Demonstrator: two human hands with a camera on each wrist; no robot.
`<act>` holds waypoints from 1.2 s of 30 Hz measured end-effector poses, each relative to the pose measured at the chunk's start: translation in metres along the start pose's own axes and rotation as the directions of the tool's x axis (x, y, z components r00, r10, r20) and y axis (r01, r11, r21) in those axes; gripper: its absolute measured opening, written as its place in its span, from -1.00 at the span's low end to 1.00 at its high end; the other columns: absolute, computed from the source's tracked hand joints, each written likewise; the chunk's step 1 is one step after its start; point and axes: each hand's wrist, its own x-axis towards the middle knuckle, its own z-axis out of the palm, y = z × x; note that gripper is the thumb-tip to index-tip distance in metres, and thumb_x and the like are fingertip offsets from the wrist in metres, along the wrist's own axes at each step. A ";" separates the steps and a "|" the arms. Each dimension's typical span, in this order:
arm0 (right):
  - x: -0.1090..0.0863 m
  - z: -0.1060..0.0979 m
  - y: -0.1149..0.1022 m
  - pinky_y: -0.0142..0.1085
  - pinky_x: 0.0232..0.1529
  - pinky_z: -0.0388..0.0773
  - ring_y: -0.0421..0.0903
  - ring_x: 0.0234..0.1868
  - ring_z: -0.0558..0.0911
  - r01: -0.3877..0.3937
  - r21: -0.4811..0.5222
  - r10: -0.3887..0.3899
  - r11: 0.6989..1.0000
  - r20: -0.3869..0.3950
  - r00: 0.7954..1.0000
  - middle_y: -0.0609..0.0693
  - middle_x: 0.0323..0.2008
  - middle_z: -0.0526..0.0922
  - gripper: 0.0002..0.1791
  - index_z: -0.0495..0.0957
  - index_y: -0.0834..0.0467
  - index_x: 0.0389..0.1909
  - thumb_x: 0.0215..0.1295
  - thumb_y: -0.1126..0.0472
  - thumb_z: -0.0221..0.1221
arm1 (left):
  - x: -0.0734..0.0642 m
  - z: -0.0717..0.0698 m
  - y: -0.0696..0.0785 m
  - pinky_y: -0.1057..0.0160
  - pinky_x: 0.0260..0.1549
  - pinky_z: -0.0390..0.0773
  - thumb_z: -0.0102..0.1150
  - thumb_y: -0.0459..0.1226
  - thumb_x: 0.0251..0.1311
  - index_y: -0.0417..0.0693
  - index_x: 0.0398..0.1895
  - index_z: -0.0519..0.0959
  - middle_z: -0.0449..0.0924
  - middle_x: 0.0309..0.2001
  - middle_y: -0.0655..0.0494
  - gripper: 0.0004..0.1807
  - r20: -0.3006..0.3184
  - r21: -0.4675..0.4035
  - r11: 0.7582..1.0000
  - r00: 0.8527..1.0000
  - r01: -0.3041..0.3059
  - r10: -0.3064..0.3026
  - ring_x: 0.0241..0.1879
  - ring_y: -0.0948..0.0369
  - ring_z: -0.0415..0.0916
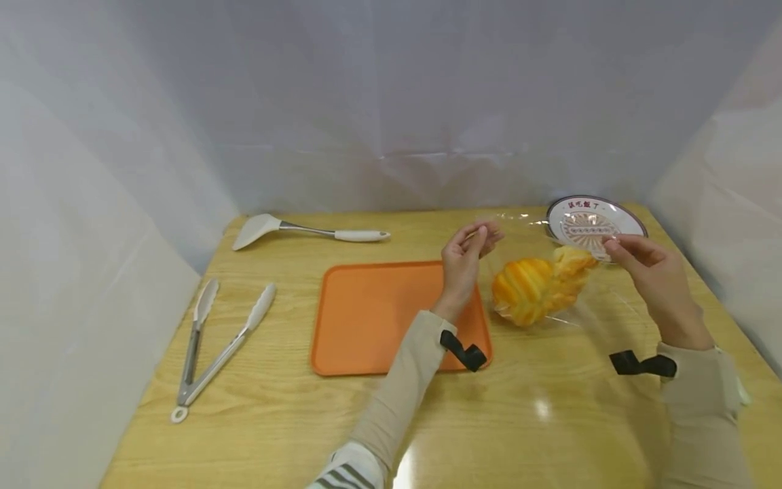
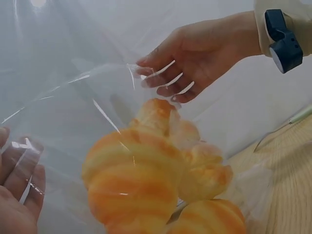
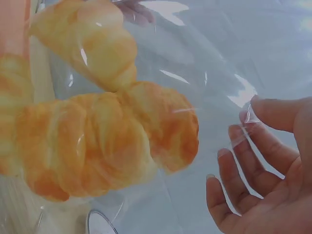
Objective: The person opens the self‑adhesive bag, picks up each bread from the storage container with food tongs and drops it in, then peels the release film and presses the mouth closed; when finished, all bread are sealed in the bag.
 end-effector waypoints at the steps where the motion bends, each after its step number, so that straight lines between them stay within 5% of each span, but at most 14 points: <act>1: 0.000 0.001 0.001 -0.66 -0.16 0.48 -0.44 -0.16 0.64 0.022 0.021 -0.022 1.000 -0.007 1.000 -0.31 -0.23 0.76 -0.75 0.74 0.04 -0.25 0.34 0.41 0.15 | 0.000 0.000 0.001 0.24 -0.04 0.64 -0.02 -0.36 0.44 -0.48 0.07 0.50 0.53 0.05 -0.48 -0.68 0.007 -0.002 1.000 1.000 0.006 -0.006 -0.14 0.23 0.72; 5: -0.002 0.006 0.001 -0.69 -0.19 0.48 -0.43 -0.22 0.63 0.050 -0.052 -0.055 0.997 -0.083 0.995 -0.32 -0.26 0.73 -0.74 0.69 -0.04 -0.16 0.34 0.38 0.16 | 0.002 -0.002 0.003 0.12 0.02 0.62 -0.04 -0.37 0.44 -0.46 0.10 0.49 0.54 0.03 -0.49 -0.67 0.031 0.004 1.000 1.000 0.006 -0.006 -0.13 0.22 0.72; 10: -0.004 0.011 -0.001 -0.72 -0.27 0.47 -0.45 -0.32 0.58 -0.026 -0.209 -0.017 0.978 -0.204 0.979 -0.35 -0.33 0.63 -0.83 0.63 -0.08 -0.25 0.29 0.30 0.24 | 0.002 -0.001 0.005 -0.13 0.11 0.49 -0.04 -0.37 0.44 -0.46 0.10 0.50 0.54 0.01 -0.50 -0.68 0.040 0.004 1.000 0.999 0.003 -0.003 -0.16 0.27 0.72; 14: -0.006 0.013 -0.003 -0.59 -0.26 0.56 -0.32 -0.36 0.63 0.014 0.090 0.000 0.996 -0.154 0.988 -0.19 -0.37 0.67 -0.87 0.64 0.11 -0.35 0.30 0.38 0.20 | 0.002 -0.002 0.006 -0.07 0.10 0.53 -0.05 -0.38 0.44 -0.49 0.09 0.49 0.53 0.02 -0.51 -0.68 0.036 -0.001 1.000 0.999 0.007 -0.007 -0.15 0.24 0.73; 16: -0.008 0.014 -0.004 -0.49 -0.25 0.60 -0.22 -0.36 0.66 0.044 0.308 -0.011 0.950 -0.109 0.994 -0.06 -0.38 0.69 -0.85 0.62 0.22 -0.37 0.33 0.45 0.12 | 0.003 -0.002 0.006 -0.02 0.09 0.56 -0.05 -0.37 0.45 -0.49 0.09 0.48 0.53 0.03 -0.50 -0.67 0.035 -0.001 1.000 0.999 0.011 -0.011 -0.14 0.22 0.73; 19: -0.010 0.016 -0.004 -0.38 -0.25 0.60 -0.11 -0.34 0.65 0.074 0.504 -0.043 0.861 -0.072 0.996 0.05 -0.35 0.67 -0.80 0.58 0.31 -0.36 0.39 0.48 0.01 | 0.004 -0.004 0.005 0.01 0.10 0.56 -0.03 -0.34 0.45 -0.45 0.10 0.49 0.56 0.04 -0.45 -0.67 0.035 -0.015 0.999 0.999 0.036 -0.035 -0.15 0.27 0.72; 22: -0.011 0.018 -0.001 -0.33 -0.28 0.58 -0.05 -0.37 0.64 0.124 0.594 -0.070 0.795 -0.114 0.991 0.11 -0.36 0.63 -0.79 0.55 0.35 -0.35 0.41 0.51 -0.04 | 0.004 -0.006 0.005 0.09 0.07 0.60 -0.01 -0.31 0.44 -0.38 0.09 0.52 0.63 0.01 -0.34 -0.68 0.032 -0.035 0.997 0.997 0.075 -0.074 -0.19 0.34 0.71; 24: -0.011 0.019 0.001 -0.32 -0.29 0.58 -0.04 -0.38 0.64 0.156 0.607 -0.083 0.779 -0.147 0.986 0.13 -0.38 0.62 -0.81 0.54 0.37 -0.36 0.39 0.52 -0.04 | 0.004 -0.006 0.004 0.15 0.04 0.62 0.00 -0.30 0.44 -0.36 0.09 0.53 0.65 0.00 -0.29 -0.68 0.034 -0.047 0.994 0.995 0.097 -0.096 -0.22 0.37 0.70; 26: -0.011 0.020 0.003 -0.34 -0.29 0.59 -0.06 -0.41 0.64 0.181 0.573 -0.095 0.799 -0.177 0.980 0.12 -0.40 0.62 -0.81 0.54 0.37 -0.37 0.37 0.55 -0.02 | 0.004 -0.006 0.003 0.21 0.00 0.63 -0.01 -0.30 0.44 -0.36 0.09 0.52 0.63 0.01 -0.32 -0.68 0.039 -0.043 0.993 0.994 0.106 -0.105 -0.25 0.40 0.69; 32: -0.009 0.018 0.003 -0.50 -0.28 0.58 -0.22 -0.42 0.60 0.144 0.322 -0.080 0.936 -0.204 0.976 -0.05 -0.39 0.69 -0.84 0.65 0.24 -0.32 0.31 0.49 0.12 | 0.004 -0.005 0.000 0.23 -0.03 0.64 -0.03 -0.33 0.44 -0.42 0.12 0.49 0.53 0.05 -0.45 -0.67 0.055 -0.013 0.996 0.995 0.086 -0.085 -0.17 0.27 0.73; 36: -0.005 0.015 0.001 -0.56 -0.28 0.57 -0.27 -0.42 0.59 0.124 0.237 -0.077 0.964 -0.201 0.977 -0.11 -0.38 0.71 -0.85 0.69 0.20 -0.28 0.29 0.44 0.17 | 0.006 -0.006 0.001 0.20 0.03 0.62 -0.05 -0.34 0.45 -0.44 0.14 0.47 0.53 0.06 -0.44 -0.65 0.087 -0.012 0.996 0.993 0.085 -0.084 -0.12 0.22 0.72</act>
